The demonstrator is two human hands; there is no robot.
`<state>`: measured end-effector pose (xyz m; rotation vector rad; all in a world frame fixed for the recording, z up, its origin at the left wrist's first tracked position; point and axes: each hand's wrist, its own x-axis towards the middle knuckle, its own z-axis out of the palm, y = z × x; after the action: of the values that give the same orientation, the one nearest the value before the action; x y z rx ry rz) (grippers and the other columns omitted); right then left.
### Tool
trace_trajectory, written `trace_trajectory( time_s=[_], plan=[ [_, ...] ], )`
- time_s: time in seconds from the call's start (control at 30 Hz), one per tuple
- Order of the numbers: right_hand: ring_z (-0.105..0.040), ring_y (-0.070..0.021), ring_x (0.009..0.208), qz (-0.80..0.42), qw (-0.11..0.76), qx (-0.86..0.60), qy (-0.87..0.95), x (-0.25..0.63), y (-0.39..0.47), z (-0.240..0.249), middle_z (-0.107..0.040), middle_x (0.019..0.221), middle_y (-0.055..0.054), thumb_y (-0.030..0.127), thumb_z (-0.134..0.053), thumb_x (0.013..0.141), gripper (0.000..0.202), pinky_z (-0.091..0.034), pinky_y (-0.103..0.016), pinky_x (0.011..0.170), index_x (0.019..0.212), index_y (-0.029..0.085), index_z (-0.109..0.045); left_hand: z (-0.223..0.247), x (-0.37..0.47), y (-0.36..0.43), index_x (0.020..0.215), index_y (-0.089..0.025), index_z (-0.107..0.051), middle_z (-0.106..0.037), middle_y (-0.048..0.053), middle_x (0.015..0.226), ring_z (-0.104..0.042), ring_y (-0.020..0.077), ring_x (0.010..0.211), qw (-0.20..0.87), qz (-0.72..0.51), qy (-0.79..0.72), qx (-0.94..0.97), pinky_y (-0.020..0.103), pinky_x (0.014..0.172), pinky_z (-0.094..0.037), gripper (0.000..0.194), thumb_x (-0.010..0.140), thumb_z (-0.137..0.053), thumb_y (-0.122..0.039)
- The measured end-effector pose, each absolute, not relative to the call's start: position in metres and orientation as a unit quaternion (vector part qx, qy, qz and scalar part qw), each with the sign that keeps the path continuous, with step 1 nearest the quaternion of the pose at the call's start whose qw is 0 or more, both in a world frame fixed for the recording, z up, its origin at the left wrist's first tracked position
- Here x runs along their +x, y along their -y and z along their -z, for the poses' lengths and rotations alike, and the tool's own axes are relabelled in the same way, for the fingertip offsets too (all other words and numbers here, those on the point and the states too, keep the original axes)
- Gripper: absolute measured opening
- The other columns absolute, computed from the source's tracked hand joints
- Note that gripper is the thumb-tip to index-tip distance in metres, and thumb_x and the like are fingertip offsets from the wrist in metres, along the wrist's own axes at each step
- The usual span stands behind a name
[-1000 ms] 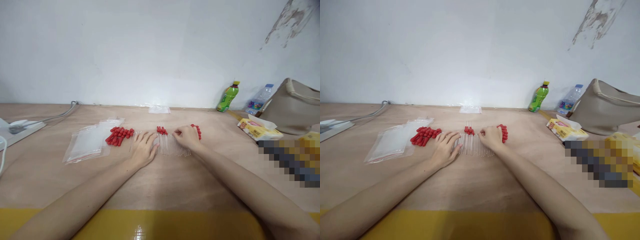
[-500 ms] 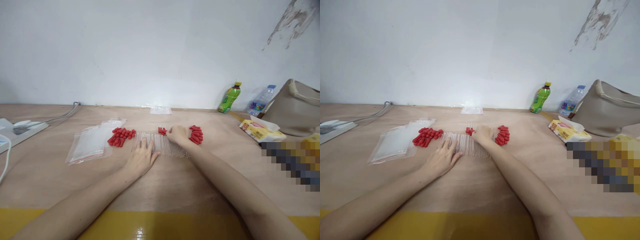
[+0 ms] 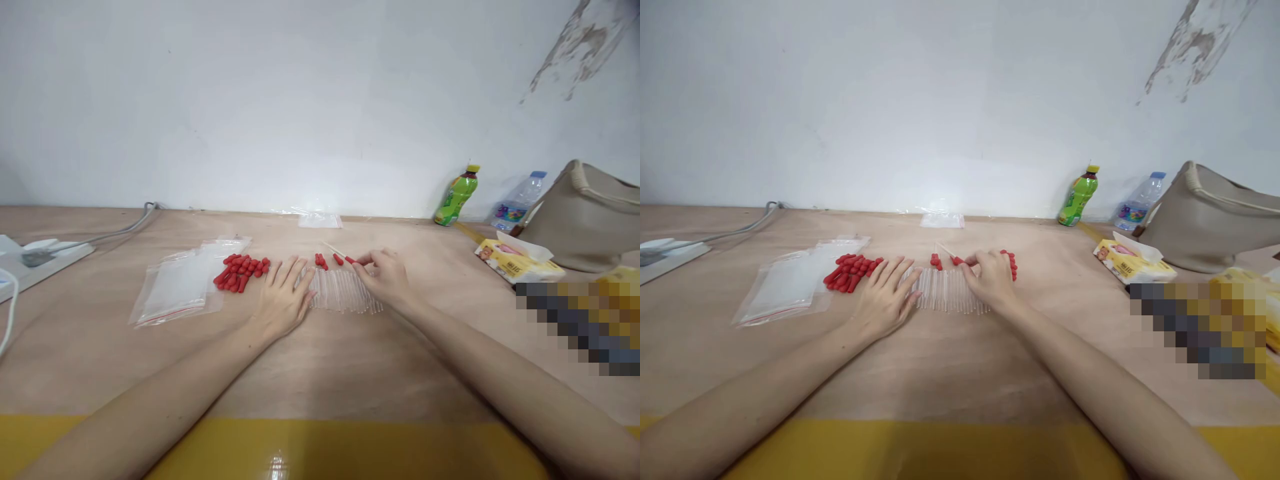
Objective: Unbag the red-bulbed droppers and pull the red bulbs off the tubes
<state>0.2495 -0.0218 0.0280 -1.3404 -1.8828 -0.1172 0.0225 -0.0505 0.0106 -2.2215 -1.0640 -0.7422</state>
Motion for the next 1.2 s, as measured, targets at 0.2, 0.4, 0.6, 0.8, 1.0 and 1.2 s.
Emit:
trace_trajectory(
  time_s=[0.2,0.4,0.6,0.8,1.0,1.2],
  plan=[
    [-0.049,-0.0162,0.068,0.05,0.451,-0.369,0.811,0.265,0.055,-0.005,-0.065,0.073,-0.002,0.025,-0.056,0.08,0.009,-0.035,-0.033,0.068,0.079,0.021,-0.064,-0.008,0.024,0.044,0.116,-0.018,-0.053,-0.055,0.009,0.122,-0.047,0.0253,0.116,0.299,0.3,0.325,-0.846,0.045,0.099,-0.035,0.031,0.086,-0.048,-0.018],
    [-0.051,-0.0173,0.074,0.075,0.429,-0.365,0.823,0.254,0.062,-0.003,-0.067,0.083,-0.004,0.028,-0.058,0.079,0.016,-0.034,-0.034,0.07,0.092,0.018,-0.061,-0.005,0.028,0.047,0.094,-0.015,-0.062,-0.067,0.004,0.097,-0.059,0.0181,0.097,0.278,0.321,0.232,-0.875,0.036,0.095,-0.044,0.015,0.084,-0.053,-0.02],
    [-0.052,-0.0144,0.073,0.159,0.38,-0.311,0.856,0.244,0.061,0.004,-0.068,0.077,-0.001,0.026,-0.056,0.082,0.013,-0.032,-0.033,0.074,0.09,0.018,-0.062,-0.008,0.037,0.052,0.091,-0.015,-0.061,-0.066,0.003,0.101,-0.058,0.019,0.101,0.267,0.321,0.209,-0.885,0.037,0.092,-0.047,0.012,0.083,-0.055,-0.021],
    [-0.051,-0.0112,0.065,0.202,0.402,-0.261,0.854,0.242,0.061,0.006,-0.067,0.067,0.001,0.022,-0.056,0.082,0.007,-0.033,-0.03,0.07,0.083,0.017,-0.062,-0.005,0.04,0.053,0.096,-0.013,-0.059,-0.066,0.005,0.103,-0.057,0.0194,0.105,0.281,0.317,0.172,-0.889,0.038,0.097,-0.044,0.015,0.083,-0.052,-0.013],
    [-0.054,-0.0107,0.065,0.235,0.388,-0.244,0.857,0.244,0.058,0.003,-0.066,0.067,0.001,0.018,-0.054,0.083,0.007,-0.035,-0.031,0.073,0.086,0.016,-0.061,0.001,0.042,0.051,0.091,-0.008,-0.059,-0.067,0.01,0.094,-0.061,0.0178,0.099,0.238,0.358,0.191,-0.882,0.032,0.092,-0.05,0.013,0.082,-0.05,-0.01],
    [-0.059,-0.0124,0.074,0.247,0.399,-0.207,0.858,0.248,0.056,0.002,-0.068,0.075,-0.002,0.016,-0.055,0.082,0.01,-0.04,-0.032,0.076,0.091,0.016,-0.061,0.0,0.04,0.053,0.089,-0.011,-0.059,-0.068,0.007,0.089,-0.062,0.0165,0.095,0.202,0.369,0.194,-0.886,0.032,0.091,-0.051,0.012,0.084,-0.048,-0.012]
  ],
)
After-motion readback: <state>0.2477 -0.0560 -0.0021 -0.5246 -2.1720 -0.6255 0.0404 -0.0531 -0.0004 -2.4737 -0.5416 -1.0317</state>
